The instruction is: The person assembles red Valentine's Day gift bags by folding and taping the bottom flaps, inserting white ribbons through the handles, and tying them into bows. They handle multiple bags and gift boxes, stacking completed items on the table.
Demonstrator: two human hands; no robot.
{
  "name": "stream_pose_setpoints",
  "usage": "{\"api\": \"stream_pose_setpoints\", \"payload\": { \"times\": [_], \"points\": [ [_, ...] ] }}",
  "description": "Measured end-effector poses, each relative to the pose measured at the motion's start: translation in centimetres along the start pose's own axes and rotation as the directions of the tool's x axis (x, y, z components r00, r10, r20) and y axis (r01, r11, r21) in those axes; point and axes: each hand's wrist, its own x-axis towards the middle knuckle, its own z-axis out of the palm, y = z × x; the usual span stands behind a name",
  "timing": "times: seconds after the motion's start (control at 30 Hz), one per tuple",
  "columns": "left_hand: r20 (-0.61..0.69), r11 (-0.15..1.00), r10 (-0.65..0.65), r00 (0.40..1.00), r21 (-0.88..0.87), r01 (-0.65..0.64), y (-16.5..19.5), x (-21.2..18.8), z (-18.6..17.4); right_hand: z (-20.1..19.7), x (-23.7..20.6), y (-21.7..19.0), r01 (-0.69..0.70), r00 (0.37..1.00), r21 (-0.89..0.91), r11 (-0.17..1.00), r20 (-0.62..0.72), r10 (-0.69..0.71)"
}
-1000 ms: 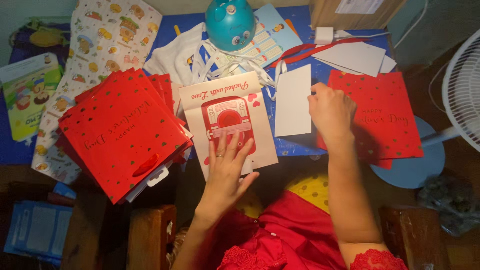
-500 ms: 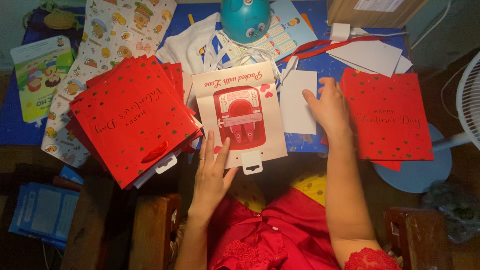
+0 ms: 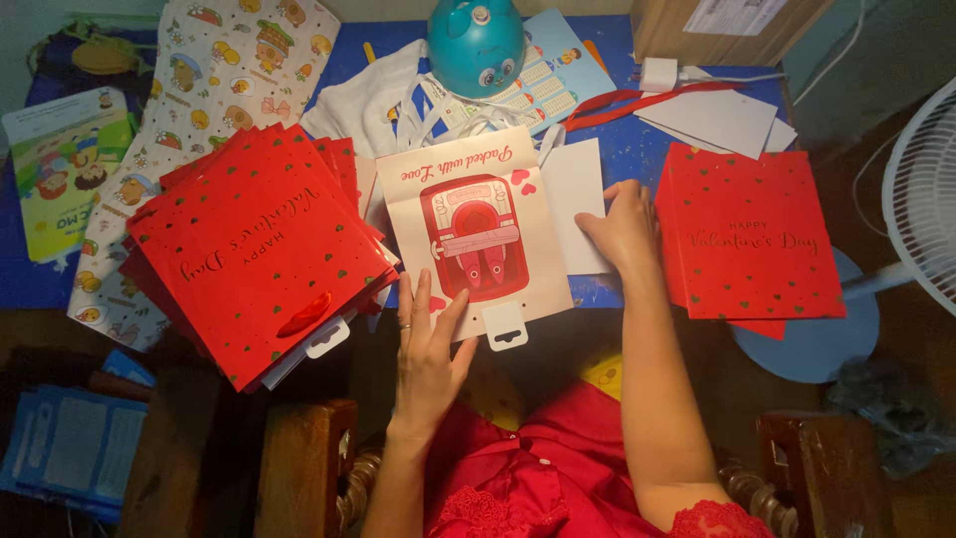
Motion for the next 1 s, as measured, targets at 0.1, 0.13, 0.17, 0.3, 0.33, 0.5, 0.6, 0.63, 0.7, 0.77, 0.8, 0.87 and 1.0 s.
{"api": "stream_pose_setpoints", "payload": {
  "times": [0.1,0.13,0.17,0.3,0.33,0.5,0.6,0.63,0.7,0.77,0.8,0.87,1.0],
  "points": [
    [-0.065,0.999,0.001,0.998,-0.038,-0.003,-0.6,-0.1,-0.5,-1.3,-0.5,-0.5,0.025,0.999,0.259,0.966,0.027,-0.034],
    [-0.103,0.997,-0.022,0.994,-0.073,0.014,-0.7,-0.1,-0.6,-2.1,-0.9,-0.7,0.038,0.998,0.326,0.944,0.028,-0.05],
    [-0.141,0.993,-0.047,0.989,-0.11,0.031,-0.8,0.0,-0.5,-3.0,-1.3,-1.0,0.1,0.995,0.296,0.95,-0.005,-0.103],
    [-0.147,0.938,-0.216,0.965,-0.304,0.163,0.0,0.7,-0.9,-8.6,-3.9,-1.9,0.336,0.928,0.007,0.942,-0.171,-0.33],
    [-0.196,0.969,-0.134,0.971,-0.231,0.087,0.5,0.9,-1.2,-10.2,-4.7,-2.2,0.371,0.907,0.006,0.929,-0.215,-0.361],
    [-0.27,0.997,0.062,0.961,-0.031,-0.073,3.3,3.4,-3.3,-15.6,-10.0,-4.4,0.656,0.709,0.295,0.695,-0.557,-0.432],
    [-0.251,0.996,0.056,0.966,-0.058,-0.072,5.0,6.4,-4.6,-15.3,-12.7,-6.3,0.726,0.681,0.569,0.386,-0.516,-0.52],
    [-0.261,0.993,0.075,0.962,-0.07,-0.096,5.5,7.5,-5.1,-14.7,-13.0,-7.1,0.697,0.695,0.62,0.361,-0.46,-0.552],
    [-0.284,0.985,0.114,0.952,-0.09,-0.145,6.3,9.6,-6.2,-13.5,-13.0,-8.4,0.665,0.702,0.654,0.361,-0.382,-0.601],
    [-0.232,0.979,0.138,0.963,-0.116,-0.168,6.8,10.9,-7.7,-13.2,-12.9,-9.0,0.76,0.633,0.471,0.447,-0.385,-0.672],
    [-0.207,0.976,0.148,0.967,-0.127,-0.176,7.1,11.4,-8.3,-13.2,-12.7,-9.0,0.828,0.561,0.282,0.486,-0.387,-0.732],
    [-0.21,0.982,0.116,0.971,-0.123,-0.144,7.5,12.2,-9.2,-13.9,-12.4,-8.4,0.808,0.581,0.118,0.577,-0.327,-0.746],
    [-0.216,0.979,0.153,0.964,-0.098,-0.177,8.2,12.6,-9.3,-13.6,-9.9,-6.7,0.613,0.695,-0.417,0.671,-0.118,-0.709]
  ]
}}
